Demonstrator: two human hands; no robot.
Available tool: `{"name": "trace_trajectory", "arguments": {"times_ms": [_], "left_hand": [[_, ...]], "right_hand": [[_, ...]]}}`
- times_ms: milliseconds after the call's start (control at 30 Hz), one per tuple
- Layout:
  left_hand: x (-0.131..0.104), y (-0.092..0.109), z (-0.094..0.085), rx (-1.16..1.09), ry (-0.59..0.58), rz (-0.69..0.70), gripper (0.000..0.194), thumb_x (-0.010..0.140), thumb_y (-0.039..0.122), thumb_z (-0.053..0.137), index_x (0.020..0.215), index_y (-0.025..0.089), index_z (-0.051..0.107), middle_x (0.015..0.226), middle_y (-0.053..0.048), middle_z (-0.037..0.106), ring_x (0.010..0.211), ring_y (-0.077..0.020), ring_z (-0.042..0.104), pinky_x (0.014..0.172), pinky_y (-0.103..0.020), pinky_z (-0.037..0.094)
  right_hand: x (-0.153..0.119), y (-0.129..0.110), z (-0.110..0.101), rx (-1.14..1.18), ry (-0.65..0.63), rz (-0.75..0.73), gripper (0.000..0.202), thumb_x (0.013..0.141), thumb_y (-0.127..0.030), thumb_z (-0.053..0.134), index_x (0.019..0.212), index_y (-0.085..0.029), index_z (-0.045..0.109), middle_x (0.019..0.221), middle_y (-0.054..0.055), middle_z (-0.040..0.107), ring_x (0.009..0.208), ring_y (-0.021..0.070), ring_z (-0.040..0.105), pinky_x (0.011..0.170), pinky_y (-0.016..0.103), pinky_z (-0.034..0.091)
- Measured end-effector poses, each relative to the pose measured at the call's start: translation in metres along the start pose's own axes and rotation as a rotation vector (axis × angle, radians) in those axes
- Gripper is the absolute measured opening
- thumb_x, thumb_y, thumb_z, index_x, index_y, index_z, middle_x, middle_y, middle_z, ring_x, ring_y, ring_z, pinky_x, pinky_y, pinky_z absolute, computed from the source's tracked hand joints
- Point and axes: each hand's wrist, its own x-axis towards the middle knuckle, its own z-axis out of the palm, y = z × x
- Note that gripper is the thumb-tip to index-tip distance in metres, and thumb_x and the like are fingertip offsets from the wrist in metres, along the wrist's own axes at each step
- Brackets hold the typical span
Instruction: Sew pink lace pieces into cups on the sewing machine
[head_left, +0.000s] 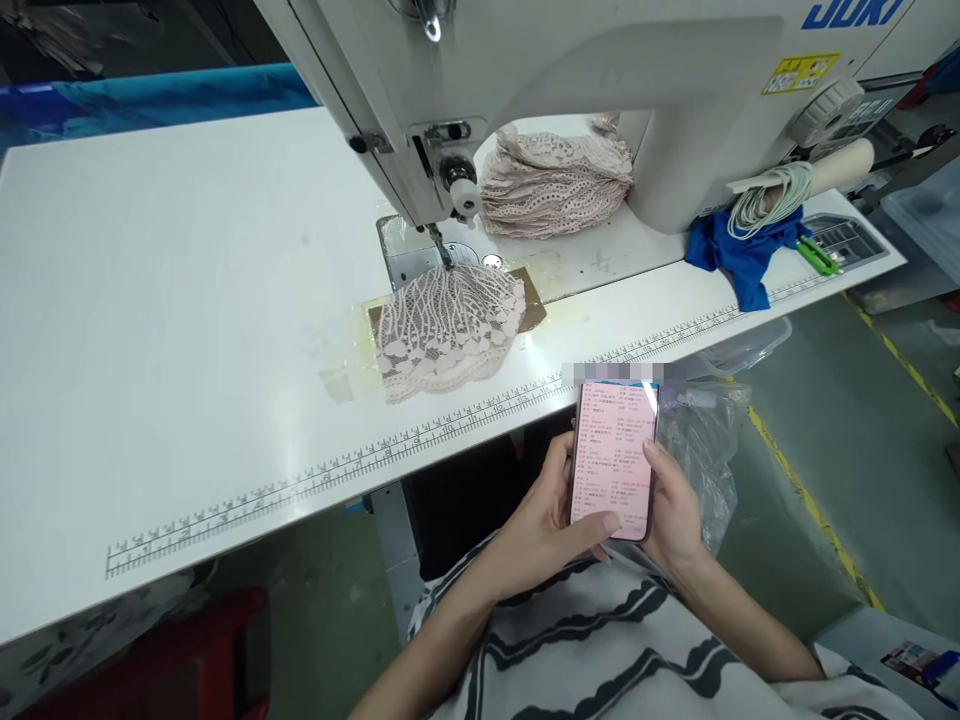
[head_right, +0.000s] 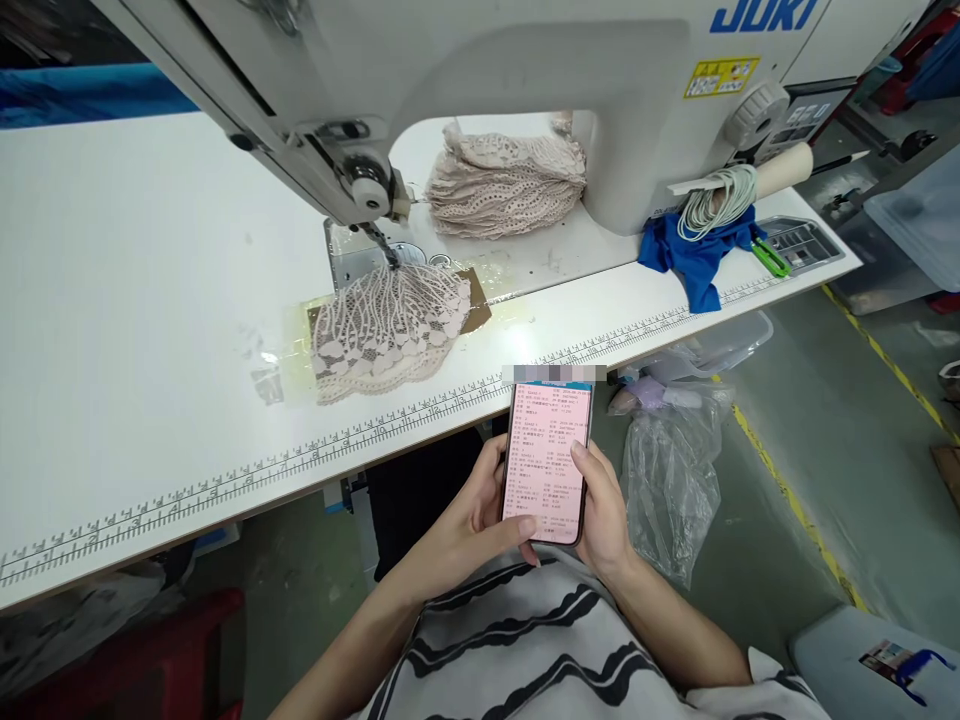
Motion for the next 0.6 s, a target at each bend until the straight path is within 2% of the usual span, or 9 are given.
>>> {"name": "trace_trajectory", "arguments": {"times_ms": [333, 600], "left_hand": [[-0.0008, 0.0014, -0.0002, -0.011, 0.029, -0.013, 0.061, 0.084, 0.032, 0.069, 0.13, 0.03, 0.03, 0.126, -0.008, 0.048, 0.097, -0.0188, 0.058, 0.062, -0.024, 0.058], [-0.001, 0.0021, -0.0016, -0.004, 0.031, -0.01, 0.061, 0.085, 0.032, 0.068, 0.131, 0.029, 0.029, 0.127, -0.008, 0.047, 0.098, -0.0193, 0.058, 0.06, -0.023, 0.058]], "right_hand": [[0.0021, -0.0014, -0.0007, -0.032, -0.055, 0.009, 0.027, 0.08, -0.044, 0.064, 0.094, -0.021, 0.068, 0.093, 0.005, 0.07, 0.085, 0.0236, 0.063, 0.072, 0.034, 0.051], [0.002, -0.0049, 0.0011, -0.053, -0.049, 0.03, 0.025, 0.069, -0.033, 0.067, 0.091, -0.021, 0.068, 0.09, 0.005, 0.071, 0.081, 0.0233, 0.063, 0.069, 0.033, 0.051]]}}
